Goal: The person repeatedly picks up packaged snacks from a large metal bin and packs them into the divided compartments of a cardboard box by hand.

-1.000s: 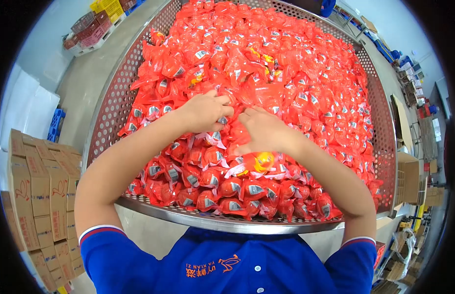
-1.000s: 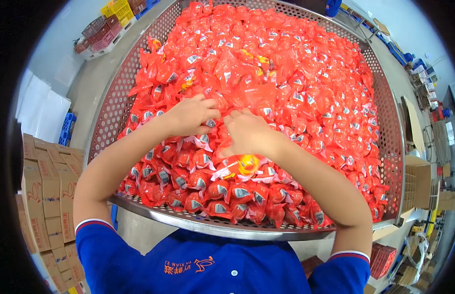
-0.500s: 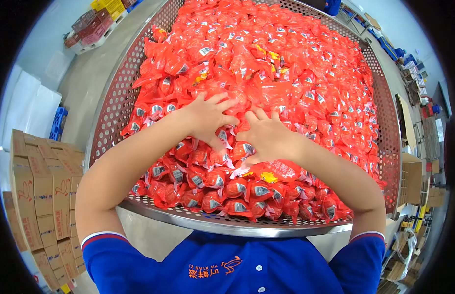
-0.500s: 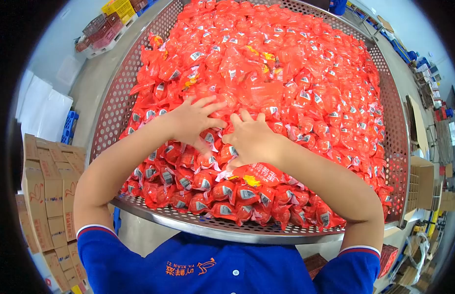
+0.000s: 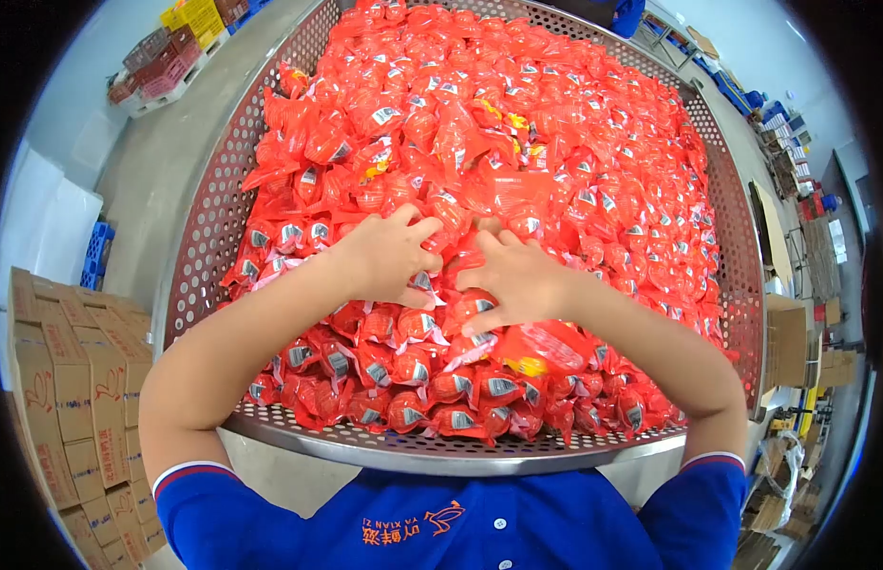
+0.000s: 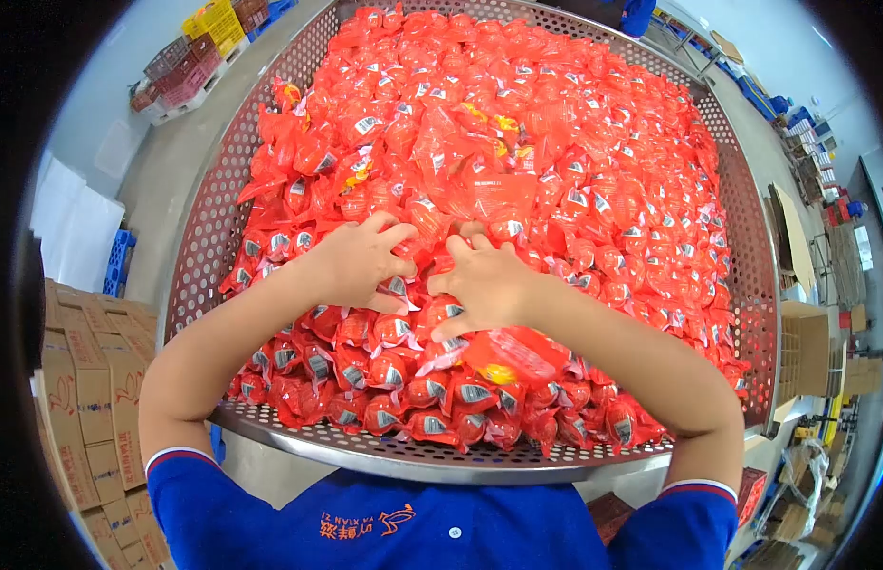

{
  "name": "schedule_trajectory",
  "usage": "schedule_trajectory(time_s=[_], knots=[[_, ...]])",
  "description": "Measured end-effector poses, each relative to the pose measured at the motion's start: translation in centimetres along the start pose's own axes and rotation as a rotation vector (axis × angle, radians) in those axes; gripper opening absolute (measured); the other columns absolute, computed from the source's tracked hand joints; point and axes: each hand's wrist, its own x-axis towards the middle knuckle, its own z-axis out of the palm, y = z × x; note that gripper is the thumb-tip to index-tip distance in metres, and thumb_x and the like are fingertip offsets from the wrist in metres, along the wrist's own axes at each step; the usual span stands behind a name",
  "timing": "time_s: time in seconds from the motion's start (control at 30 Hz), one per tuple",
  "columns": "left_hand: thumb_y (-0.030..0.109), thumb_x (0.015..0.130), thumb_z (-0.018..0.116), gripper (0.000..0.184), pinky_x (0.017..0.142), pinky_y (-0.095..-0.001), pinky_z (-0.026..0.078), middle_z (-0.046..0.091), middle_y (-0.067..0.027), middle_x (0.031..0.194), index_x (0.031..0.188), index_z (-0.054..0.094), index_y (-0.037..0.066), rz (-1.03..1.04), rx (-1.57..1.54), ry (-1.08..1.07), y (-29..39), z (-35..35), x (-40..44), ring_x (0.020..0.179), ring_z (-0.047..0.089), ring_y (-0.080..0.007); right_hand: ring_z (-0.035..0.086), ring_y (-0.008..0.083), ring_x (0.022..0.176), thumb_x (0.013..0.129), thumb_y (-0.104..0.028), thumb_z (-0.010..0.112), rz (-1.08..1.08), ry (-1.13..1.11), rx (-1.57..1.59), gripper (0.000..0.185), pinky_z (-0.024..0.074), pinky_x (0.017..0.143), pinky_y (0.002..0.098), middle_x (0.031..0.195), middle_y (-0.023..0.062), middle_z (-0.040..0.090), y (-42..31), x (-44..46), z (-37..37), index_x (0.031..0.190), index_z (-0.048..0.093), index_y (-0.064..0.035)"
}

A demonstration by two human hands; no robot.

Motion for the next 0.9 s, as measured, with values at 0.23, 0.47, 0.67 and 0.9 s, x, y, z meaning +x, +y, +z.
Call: schedule_trajectory(time_s=[0.23,0.47,0.67,0.9], knots=[[0.063,0.071,0.077,0.061,0.103,-0.0575,0.044,0.041,-0.0126,0.148,0.115,0.071,0.023,0.056,-0.028,-0.04,-0.7,1.0,1.6,0.141,0.032,-0.0388,0.046,0.04,0.116,0.072,-0.07,0.073,-0.072,-0.147,0.071,0.077,0.0443,0.093,0.0538,0.124,0.0184,0.046,0.9,0.7,-0.3,0.125,0.064,-0.0147],[0.057,0.071,0.079,0.046,0.099,-0.056,0.043,0.046,-0.016,0.141,0.1,0.071,0.023,0.074,-0.138,-0.086,-1.1,0.6,1.8,0.131,0.04,-0.0399,0.048,0.0384,0.114,0.071,-0.062,0.077,-0.163,-0.085,0.082,0.071,0.0456,0.092,0.0517,0.126,0.0181,0.047,1.8,-1.0,-0.5,0.123,0.065,-0.0151],[0.03,0.075,0.078,0.025,0.095,-0.0457,0.046,0.053,-0.0157,0.126,0.093,0.068,0.016,0.081,-0.254,-0.064,-1.9,-2.7,0.2,0.115,0.049,-0.0386,0.05,0.0389,0.116,0.07,-0.051,0.081,-0.123,-0.027,-0.056,0.062,0.05,0.088,0.0554,0.129,0.017,0.048,0.3,-6.6,-1.9,0.121,0.066,-0.0184],[0.019,0.075,0.076,0.018,0.09,-0.0439,0.048,0.059,-0.0131,0.111,0.075,0.063,0.007,0.094,-0.338,0.045,-2.0,-3.9,-4.0,0.106,0.055,-0.0345,0.042,0.0472,0.13,0.069,-0.044,0.086,-0.067,0.073,0.21,0.072,0.0414,0.106,0.0509,0.141,0.0277,0.04,4.3,-12.6,-0.9,0.127,0.06,-0.0097]])
